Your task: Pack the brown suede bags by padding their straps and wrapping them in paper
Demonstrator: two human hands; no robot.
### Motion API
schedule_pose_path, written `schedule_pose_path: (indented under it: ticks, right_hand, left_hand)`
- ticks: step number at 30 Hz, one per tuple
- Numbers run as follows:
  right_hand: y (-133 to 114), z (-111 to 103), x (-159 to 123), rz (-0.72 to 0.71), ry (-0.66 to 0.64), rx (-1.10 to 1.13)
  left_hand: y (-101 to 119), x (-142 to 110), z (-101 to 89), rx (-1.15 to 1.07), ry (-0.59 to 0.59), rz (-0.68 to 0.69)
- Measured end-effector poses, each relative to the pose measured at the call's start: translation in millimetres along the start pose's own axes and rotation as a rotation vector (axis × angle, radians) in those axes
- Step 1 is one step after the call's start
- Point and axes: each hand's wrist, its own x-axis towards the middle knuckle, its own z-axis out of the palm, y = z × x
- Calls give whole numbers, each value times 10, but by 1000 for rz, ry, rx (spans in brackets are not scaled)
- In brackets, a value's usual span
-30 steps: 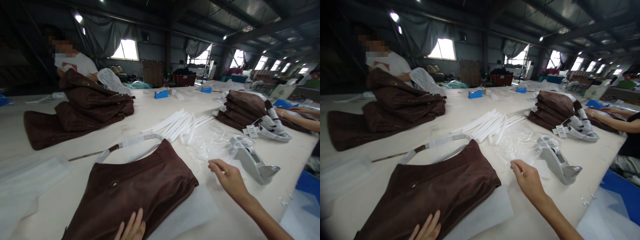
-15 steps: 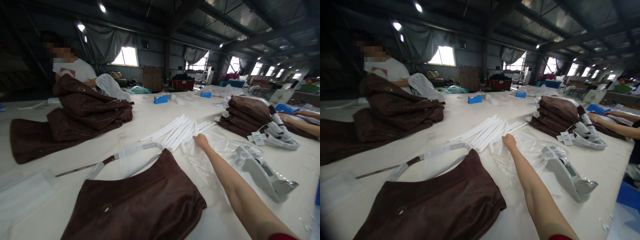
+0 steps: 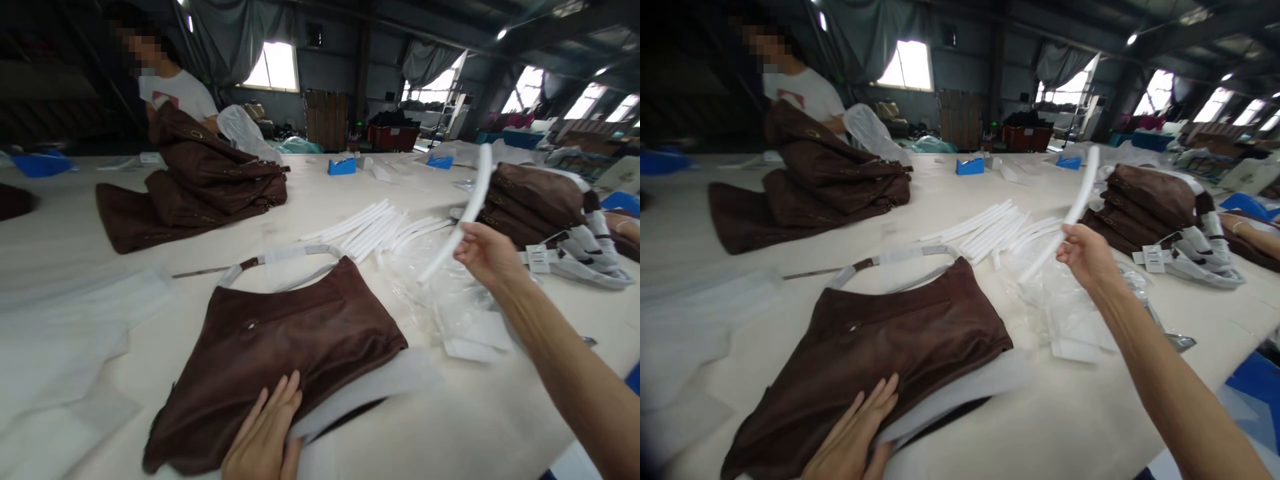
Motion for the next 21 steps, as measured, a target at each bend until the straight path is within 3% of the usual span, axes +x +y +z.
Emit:
schedule_pose_path:
  ticks: [2, 5, 9, 11, 14, 21]
  right_hand:
    - [-81, -283, -393, -16, 12, 265]
    - [13, -620, -1083, 60, 69, 327]
    - [481, -690, -1967, 453, -42, 203]
    - [734, -538, -2294, 623, -133, 181]
    - [1003, -146, -2573, 737, -245, 231]
    - [1269, 924, -2686, 792, -479, 381]
  left_hand:
    - [92, 106, -91, -8, -16, -58]
    - [150, 189, -151, -43, -108, -119]
    - [110, 288, -240, -156, -274, -209]
    - [75, 372, -313, -206, -408, -303]
    - [33, 521, -430, -268, -602, -438]
    - [-94, 847, -587, -345, -769, -482]
